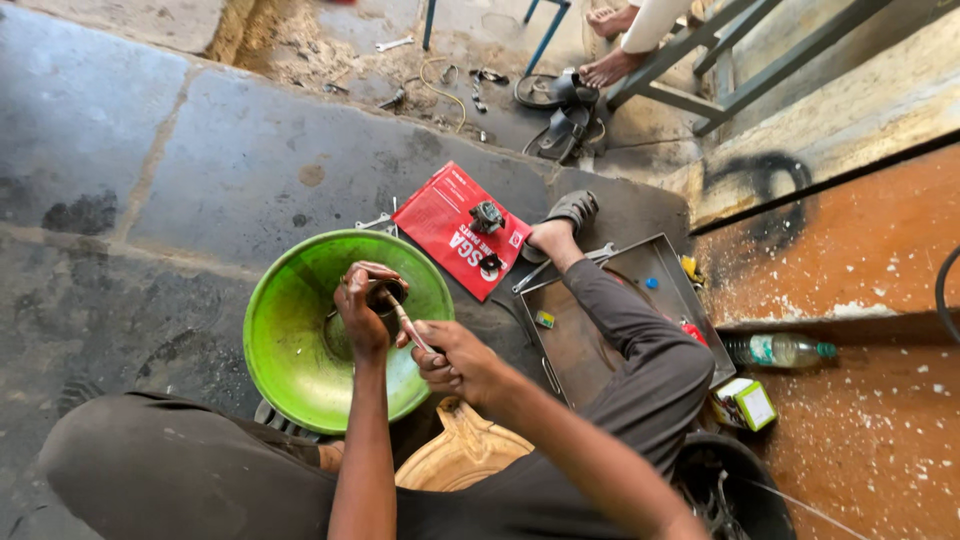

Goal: The person scrubs a small metal part with a brush inside a green basin, then pours liquid from a yellow bottle onto the part and continues scrubbing. The person repeats this process with several small metal parts, including a bolt and a ring, placing them in the basin after cleaning.

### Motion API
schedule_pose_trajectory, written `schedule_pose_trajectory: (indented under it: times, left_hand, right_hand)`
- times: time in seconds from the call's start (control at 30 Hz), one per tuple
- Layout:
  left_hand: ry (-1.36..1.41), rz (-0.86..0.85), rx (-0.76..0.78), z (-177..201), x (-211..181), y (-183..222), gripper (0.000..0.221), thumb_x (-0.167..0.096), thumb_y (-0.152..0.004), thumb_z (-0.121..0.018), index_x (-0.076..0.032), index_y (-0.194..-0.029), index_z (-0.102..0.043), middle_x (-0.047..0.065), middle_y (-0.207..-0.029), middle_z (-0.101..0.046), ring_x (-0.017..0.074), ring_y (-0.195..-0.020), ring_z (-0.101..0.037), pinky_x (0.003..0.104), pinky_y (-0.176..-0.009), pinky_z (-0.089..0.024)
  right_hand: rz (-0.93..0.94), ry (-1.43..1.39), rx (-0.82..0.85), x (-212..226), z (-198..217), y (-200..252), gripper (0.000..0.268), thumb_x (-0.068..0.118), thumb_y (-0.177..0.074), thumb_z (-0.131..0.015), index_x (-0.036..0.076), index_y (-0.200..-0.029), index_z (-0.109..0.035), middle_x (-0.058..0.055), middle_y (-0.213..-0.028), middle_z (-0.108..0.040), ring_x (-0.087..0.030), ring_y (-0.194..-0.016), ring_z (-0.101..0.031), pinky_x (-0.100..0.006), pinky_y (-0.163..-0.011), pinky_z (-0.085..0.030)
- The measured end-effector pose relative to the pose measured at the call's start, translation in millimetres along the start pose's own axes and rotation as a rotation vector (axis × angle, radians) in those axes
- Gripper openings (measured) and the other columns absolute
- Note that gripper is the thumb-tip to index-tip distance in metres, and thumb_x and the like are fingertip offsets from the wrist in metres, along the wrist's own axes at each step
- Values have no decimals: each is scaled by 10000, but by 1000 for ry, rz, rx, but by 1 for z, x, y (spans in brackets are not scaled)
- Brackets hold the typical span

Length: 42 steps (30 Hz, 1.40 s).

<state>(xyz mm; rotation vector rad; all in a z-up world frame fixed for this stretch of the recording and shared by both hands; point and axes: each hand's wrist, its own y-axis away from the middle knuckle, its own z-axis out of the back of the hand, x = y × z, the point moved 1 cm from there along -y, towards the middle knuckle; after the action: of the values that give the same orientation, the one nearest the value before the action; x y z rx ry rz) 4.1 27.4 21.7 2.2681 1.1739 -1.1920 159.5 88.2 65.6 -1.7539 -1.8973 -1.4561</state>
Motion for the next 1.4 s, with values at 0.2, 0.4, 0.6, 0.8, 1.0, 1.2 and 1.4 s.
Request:
schedule_pose_trajectory:
  times: [0.2, 0.4, 0.6, 0.8, 1.0, 1.2, 1.4]
  left_hand:
    - [144, -97, -2, -1, 10, 4, 350, -274, -1056, -474, 4, -886, -602, 107, -887, -619, 199, -790, -616, 344, -765, -547]
    - [-150, 109, -149, 49, 39, -11, 470, -513, -1039, -532, -56, -1063, -640, 43, -1013, -641, 181, -1023, -582, 354, -999, -435]
    - [-100, 101, -462, 109, 62, -17, 600, -565, -962, -653, -126, -1355, -540, -4, -1340, -620, 168, -1343, -509, 410, -1180, -322]
    - [393, 399, -504, 122, 91, 0, 511, -566, -878, -650, -125, -1129, -588, 98, -925, -716, 239, -807, -733, 470, -646, -644]
    - [651, 505, -268, 123, 88, 3, 434, -518, -1044, -577, -87, -1005, -614, 90, -773, -687, 282, -622, -695, 453, -490, -607]
    - [454, 652, -276, 90, 68, -5, 272, -279, -995, -471, -130, -1134, -652, 57, -843, -683, 190, -745, -694, 441, -655, -611]
    - [226, 464, -174, 46, 51, -5, 553, -447, -1077, -298, -51, -1044, -681, 74, -710, -662, 153, -602, -627, 304, -550, -536]
  right_hand:
    - [354, 821, -224, -2, -34, 14, 228, 210, -1061, -567, 37, -1136, -695, -99, -718, -598, -193, -578, -545, -351, -509, -476]
    - [297, 1887, -452, 29, 1, 29, 188, 293, -1035, -562, 154, -1066, -686, -178, -688, -690, -413, -624, -684, -559, -541, -500]
    - [71, 1806, -533, -48, 63, -68, 182, 316, -1036, -598, 154, -1026, -679, -204, -798, -710, -444, -737, -696, -574, -637, -524]
    - [-124, 1772, -336, -159, 116, -153, 454, 109, -872, -595, 169, -1322, -590, -214, -1012, -717, -433, -924, -700, -557, -763, -544]
    - [-64, 1634, -345, -100, 70, -105, 718, 71, -905, -542, 292, -1569, -382, -229, -999, -704, -434, -868, -686, -559, -715, -523]
    - [229, 1393, -491, -5, -10, -5, 577, 146, -1042, -532, 287, -1583, -390, -251, -1027, -702, -446, -926, -690, -555, -757, -505]
    - [320, 1486, -498, 1, -57, -6, 652, 47, -1002, -526, 244, -1598, -349, -264, -989, -687, -480, -853, -668, -568, -706, -487]
